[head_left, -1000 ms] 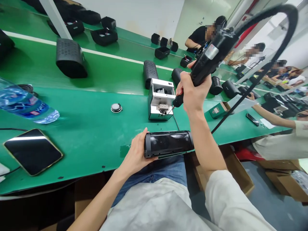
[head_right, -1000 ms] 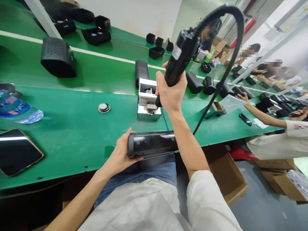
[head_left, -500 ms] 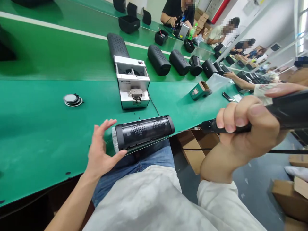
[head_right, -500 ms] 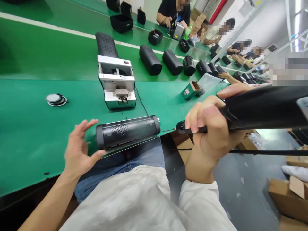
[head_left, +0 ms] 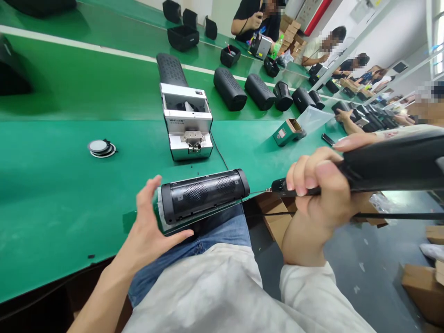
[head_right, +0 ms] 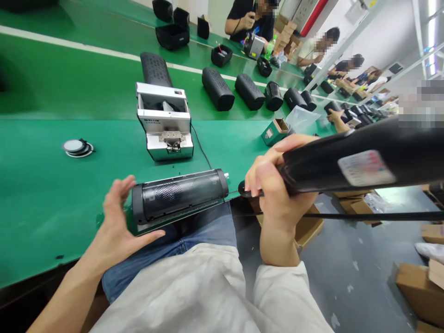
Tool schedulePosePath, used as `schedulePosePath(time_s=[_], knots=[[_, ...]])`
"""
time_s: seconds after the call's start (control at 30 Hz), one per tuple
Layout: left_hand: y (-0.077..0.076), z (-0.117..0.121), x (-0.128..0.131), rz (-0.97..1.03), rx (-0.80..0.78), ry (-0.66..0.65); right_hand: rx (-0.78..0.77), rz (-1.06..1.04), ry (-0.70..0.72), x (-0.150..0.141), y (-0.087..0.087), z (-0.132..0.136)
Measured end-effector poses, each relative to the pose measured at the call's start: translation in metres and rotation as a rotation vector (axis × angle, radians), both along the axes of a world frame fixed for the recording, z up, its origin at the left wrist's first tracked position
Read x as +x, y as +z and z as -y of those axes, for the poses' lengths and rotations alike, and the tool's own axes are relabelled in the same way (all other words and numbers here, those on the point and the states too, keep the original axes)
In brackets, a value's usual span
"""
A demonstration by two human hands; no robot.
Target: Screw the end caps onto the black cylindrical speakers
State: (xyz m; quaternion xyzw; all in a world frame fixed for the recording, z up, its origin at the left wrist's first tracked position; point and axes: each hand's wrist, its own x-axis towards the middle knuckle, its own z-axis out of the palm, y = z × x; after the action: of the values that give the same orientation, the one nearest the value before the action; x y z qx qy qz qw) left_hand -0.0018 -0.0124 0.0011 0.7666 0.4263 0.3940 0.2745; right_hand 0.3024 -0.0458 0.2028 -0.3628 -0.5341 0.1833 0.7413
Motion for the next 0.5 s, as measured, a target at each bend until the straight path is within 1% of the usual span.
schedulePosePath(time_s=[0.07, 0.17, 0.23, 0.33, 0.5], knots=[[0.0, -0.011, 0.006, -0.026, -0.001, -0.057, -0.024, 0.021, 0.027, 0.001, -0.015, -0.003], [-0.002, -0.021, 0.006, -0.029, 0.047, -0.053, -0.083, 0.023, 0.121, 0.005, -0.038, -0.004], [-0.006, -0.024, 0.003, -0.046, 0.062, -0.045, -0.072, 0.007, 0.149, 0.006, -0.049, -0.003], [-0.012, -0.025, -0.001, -0.056, 0.072, -0.037, -0.026, 0.013, 0.136, 0.006, -0.056, -0.001], [-0.013, -0.022, 0.003, -0.006, -0.025, 0.019, -0.052, 0.026, 0.182, 0.009, -0.06, 0.0]])
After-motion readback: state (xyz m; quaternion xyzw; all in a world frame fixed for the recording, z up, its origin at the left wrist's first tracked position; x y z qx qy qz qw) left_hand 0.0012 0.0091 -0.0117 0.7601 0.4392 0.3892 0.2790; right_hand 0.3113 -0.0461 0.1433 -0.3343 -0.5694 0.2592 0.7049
